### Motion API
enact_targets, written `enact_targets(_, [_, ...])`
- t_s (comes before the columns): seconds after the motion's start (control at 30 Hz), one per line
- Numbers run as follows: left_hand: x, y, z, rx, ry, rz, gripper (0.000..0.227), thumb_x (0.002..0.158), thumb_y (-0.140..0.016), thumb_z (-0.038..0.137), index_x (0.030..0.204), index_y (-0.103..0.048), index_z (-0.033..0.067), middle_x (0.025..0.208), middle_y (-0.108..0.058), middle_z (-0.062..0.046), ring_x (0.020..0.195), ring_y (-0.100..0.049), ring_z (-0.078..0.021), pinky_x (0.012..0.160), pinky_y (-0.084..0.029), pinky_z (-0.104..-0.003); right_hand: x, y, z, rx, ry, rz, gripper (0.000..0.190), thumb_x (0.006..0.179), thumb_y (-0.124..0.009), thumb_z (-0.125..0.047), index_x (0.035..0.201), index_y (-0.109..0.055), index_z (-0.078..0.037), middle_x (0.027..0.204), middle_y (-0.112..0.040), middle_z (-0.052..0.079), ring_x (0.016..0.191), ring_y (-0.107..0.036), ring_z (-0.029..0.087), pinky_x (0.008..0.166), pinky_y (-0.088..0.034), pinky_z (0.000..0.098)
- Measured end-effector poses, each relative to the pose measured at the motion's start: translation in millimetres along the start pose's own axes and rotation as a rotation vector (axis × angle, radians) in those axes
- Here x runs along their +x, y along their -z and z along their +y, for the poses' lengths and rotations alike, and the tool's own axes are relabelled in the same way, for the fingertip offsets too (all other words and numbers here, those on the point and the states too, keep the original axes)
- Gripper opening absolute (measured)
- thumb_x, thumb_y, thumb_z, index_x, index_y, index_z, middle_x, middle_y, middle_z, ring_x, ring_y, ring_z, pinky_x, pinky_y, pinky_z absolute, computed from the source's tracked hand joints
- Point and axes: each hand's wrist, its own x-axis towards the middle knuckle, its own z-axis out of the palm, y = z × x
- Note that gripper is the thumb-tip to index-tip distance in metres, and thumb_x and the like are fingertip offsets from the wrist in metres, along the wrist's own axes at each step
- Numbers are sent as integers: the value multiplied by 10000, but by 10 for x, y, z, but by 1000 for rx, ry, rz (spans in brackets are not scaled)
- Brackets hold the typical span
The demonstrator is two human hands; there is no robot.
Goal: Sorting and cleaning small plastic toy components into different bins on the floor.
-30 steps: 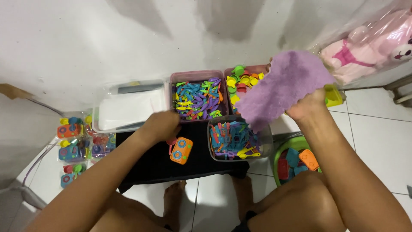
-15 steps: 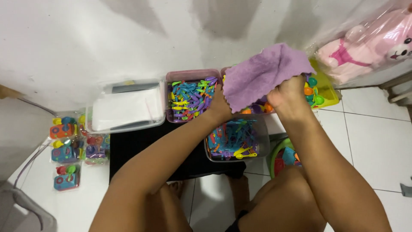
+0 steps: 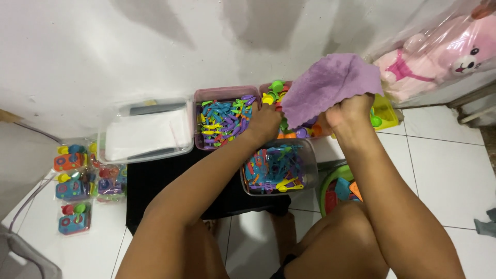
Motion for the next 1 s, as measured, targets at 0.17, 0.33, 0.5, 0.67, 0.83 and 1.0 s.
enact_targets(0.17, [-9,114,42,11,-84,113,232,757,-657,190,959,-768,160,954,-686,-96,918,-656,-315,919,-345,-575,-13,27,21,-107,28,18,107,931,-612,3,1025,-664,1,1008,-692,174,1039,-687,313,962,-530,438])
enact_targets(0.33, [-258,751,1,-684,100,290,470,797,-709,174,1233,-660,6,1092,-673,-231,1052,-681,-437,894,-535,-520,-78,148,131,-191,54,42,112,925,-616,18,1025,-665,4,1007,-691,179,1046,-689,324,967,-529,450])
enact_targets(0.5, [-590,1355,-52,-1789,401,313,392,960,-569,91,1306,-611,-89,1069,-681,-250,883,-759,-278,793,-656,-308,-241,240,257,-287,105,69,121,917,-621,38,1025,-667,8,1007,-691,186,1054,-692,338,975,-528,467])
enact_targets(0.67, [-893,1772,87,-1966,406,328,348,984,-602,127,1262,-617,-81,1047,-700,-202,893,-748,-257,791,-640,-341,-283,-252,452,-352,145,90,130,911,-624,54,1025,-669,11,1007,-690,191,1060,-694,349,981,-527,479])
enact_targets(0.83, [-1218,2167,50,-1994,424,481,322,954,-685,106,1202,-652,-96,961,-733,-208,814,-745,-248,705,-637,-358,-257,-512,305,-648,479,-36,175,901,-666,23,784,-537,24,1127,-644,198,1126,-594,438,1008,-445,527])
enact_targets(1.0, [-1413,2216,6,-1495,69,619,426,895,-759,-21,1301,-635,-57,1148,-688,-174,1044,-691,-192,930,-600,-283,-330,-645,245,-514,217,-9,66,874,-700,-10,938,-684,0,1129,-539,132,1130,-560,343,1023,-419,449])
